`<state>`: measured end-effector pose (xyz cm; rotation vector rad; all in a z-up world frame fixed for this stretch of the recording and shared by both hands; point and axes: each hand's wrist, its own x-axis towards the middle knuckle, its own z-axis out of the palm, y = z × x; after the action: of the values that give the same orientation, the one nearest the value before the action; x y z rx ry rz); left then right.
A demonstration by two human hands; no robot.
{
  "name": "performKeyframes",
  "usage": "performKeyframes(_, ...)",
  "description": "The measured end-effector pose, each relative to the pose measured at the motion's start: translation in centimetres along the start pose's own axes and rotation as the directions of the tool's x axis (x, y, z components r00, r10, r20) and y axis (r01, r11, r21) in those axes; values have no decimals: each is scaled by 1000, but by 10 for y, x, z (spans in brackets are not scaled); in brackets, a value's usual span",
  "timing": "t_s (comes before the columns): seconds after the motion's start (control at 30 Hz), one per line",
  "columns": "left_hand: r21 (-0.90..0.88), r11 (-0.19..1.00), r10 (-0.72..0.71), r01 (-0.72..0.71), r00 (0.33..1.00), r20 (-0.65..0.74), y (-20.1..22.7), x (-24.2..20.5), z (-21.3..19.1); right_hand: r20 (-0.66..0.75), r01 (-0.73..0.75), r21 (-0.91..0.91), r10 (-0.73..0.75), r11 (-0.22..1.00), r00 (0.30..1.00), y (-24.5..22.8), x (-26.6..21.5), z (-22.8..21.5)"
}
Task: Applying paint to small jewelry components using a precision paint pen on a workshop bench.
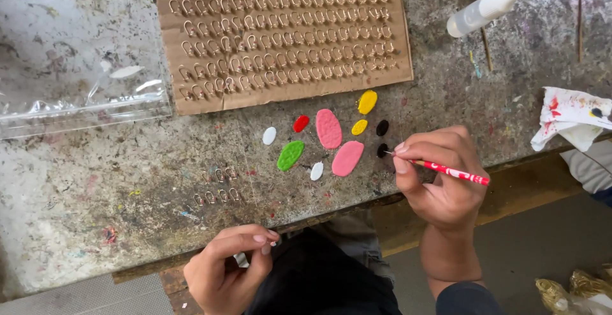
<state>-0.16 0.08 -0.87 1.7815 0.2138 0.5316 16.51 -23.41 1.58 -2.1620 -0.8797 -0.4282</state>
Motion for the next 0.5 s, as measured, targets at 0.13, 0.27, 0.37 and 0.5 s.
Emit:
performKeyframes(0.13, 22, 1000, 22, -21, 999, -35, 0, 2, 3, -1, -32, -10, 32, 999, 999, -2, -1, 3)
performKeyframes(0.27, 36, 998, 45, -43, 997, -61, -3, 1, 4, 22, -21, -15, 22, 1000, 1000, -3, 1, 3)
performKeyframes(0.37, 50, 998, 36, -33, 998, -48, -3, 1, 3, 16, -19, -17, 19, 1000, 1000, -3, 0, 4)
performKeyframes(0.5, -4, 999, 48, -48, 998, -36, -7, -1, 1, 11, -10, -25, 10, 1000, 1000, -2, -1, 5)
